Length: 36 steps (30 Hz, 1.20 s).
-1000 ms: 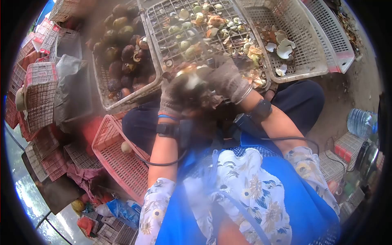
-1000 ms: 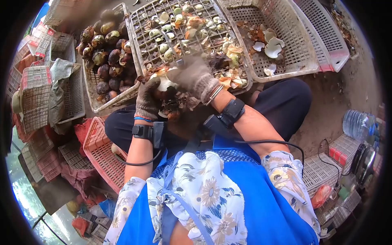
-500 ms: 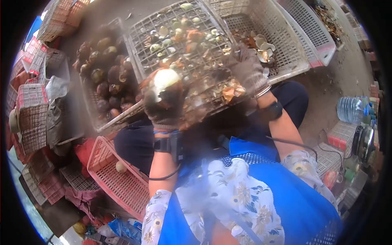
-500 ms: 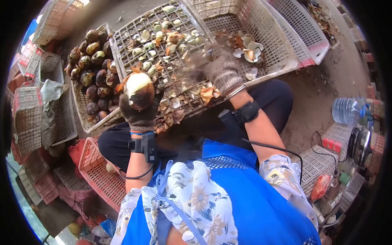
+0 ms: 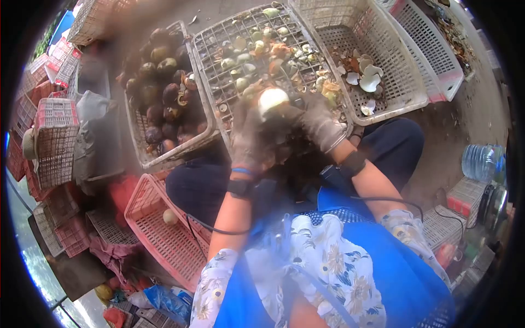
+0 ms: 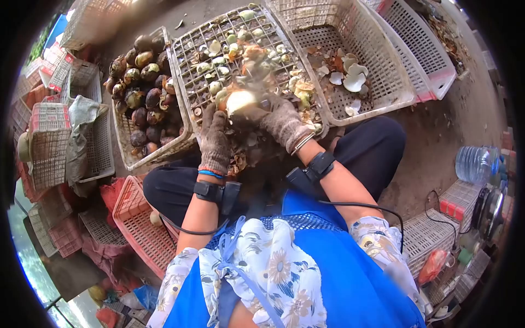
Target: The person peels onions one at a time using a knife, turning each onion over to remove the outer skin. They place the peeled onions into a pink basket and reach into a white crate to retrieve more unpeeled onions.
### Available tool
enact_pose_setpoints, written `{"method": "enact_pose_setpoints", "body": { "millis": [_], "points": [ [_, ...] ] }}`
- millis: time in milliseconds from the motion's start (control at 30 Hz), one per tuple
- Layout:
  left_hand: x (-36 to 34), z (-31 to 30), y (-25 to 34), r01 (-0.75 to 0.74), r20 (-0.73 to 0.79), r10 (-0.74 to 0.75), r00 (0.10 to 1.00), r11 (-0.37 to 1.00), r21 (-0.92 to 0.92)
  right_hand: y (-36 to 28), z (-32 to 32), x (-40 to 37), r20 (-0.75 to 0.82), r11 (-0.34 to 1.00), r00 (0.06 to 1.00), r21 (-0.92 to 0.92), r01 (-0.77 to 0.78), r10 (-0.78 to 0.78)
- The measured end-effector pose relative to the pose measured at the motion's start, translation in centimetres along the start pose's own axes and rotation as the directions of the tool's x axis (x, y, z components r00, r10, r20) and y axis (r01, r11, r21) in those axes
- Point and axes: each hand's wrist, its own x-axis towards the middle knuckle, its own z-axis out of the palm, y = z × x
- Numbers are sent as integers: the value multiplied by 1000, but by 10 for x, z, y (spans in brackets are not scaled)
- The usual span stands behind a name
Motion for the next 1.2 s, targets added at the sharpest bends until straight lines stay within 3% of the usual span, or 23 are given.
{"method": "enact_pose_setpoints", "body": {
  "millis": [33, 67, 100, 133, 167, 233, 267, 300, 367, 400, 433, 500, 533, 600, 633, 667, 700, 733, 800, 900, 933, 1133, 1200],
  "points": [
    [-3, -4, -3, -32, 66, 30, 997, 999, 41, -54, -12, -4, 146, 834, 847, 156, -529, 510],
    [-6, -4, 17, -35, 68, 32, 997, 998, 45, -55, -10, -7, 145, 834, 849, 161, -527, 508],
    [-6, -2, 52, 246, 73, -236, 969, 934, -257, -55, -8, -7, 153, 841, 850, 137, -523, 504],
    [-5, -1, 73, 477, 158, -470, 869, 708, -521, -55, -6, -6, 160, 849, 852, 113, -517, 498],
    [-3, -2, 76, 475, 159, -466, 871, 713, -516, -57, -5, -6, 157, 850, 855, 119, -514, 495],
    [3, -5, 78, 467, 117, -453, 884, 859, -210, -58, -6, -6, 155, 868, 868, 92, -488, 472],
    [6, -11, 64, 200, 110, -202, 973, 979, 32, -59, -8, -6, 146, 867, 868, 97, -489, 474],
    [11, -15, 58, 199, 120, -202, 972, 979, 34, -62, -10, -6, 186, 858, 863, 133, -496, 470],
    [22, -20, 57, -1, 217, -112, 970, 887, 461, -64, -12, -7, 271, 834, 849, 204, -512, 455],
    [26, -18, 73, 198, 217, -291, 932, 909, 368, -50, -5, -7, 257, 864, 867, 166, -476, 428],
    [28, -19, 69, 198, 221, -293, 930, 907, 371, -42, -1, -9, 255, 862, 866, 170, -478, 431],
    [35, -22, 61, 156, 267, -266, 926, 916, 369, -33, -3, -12, 315, 742, 893, 503, -443, 320],
    [36, -23, 59, 111, 283, -238, 929, 910, 400, -31, -4, -17, 314, 738, 892, 505, -447, 325],
    [34, -19, 64, 203, 205, -303, 931, 894, 398, -32, -8, -23, 174, 961, 955, 93, -260, 241],
    [32, -17, 66, 292, 125, -363, 923, 875, 386, -14, 2, -26, 171, 961, 955, 94, -262, 244],
    [29, -19, 54, 288, 125, -313, 942, 940, 182, 18, 23, -31, 88, 942, 979, 270, -200, 182],
    [28, -19, 48, 288, 124, -312, 942, 940, 182, 20, 31, -30, -3, 894, 991, 432, -118, 132],
    [27, -19, 42, 255, 91, -274, 957, 950, 177, 24, 31, -33, -2, 893, 991, 434, -118, 132],
    [25, -18, 32, 189, 25, -197, 980, 966, 173, -18, 16, -31, 87, 946, 943, 15, -322, 320],
    [22, -15, 26, 88, -75, -76, 994, 981, 172, -42, 16, -36, 167, 964, 956, -160, -214, 240],
    [19, -12, 27, 61, -91, -37, 995, 958, 281, -52, 13, -36, 251, 929, 903, -217, -299, 349],
    [9, -17, 31, 237, 44, -244, 969, 964, 122, -42, 12, -43, 328, 916, 933, -402, -5, 149],
    [10, -16, 33, 249, 52, -253, 966, 966, 73, -49, 13, -46, 251, 927, 946, -361, -104, 204]
  ]
}}
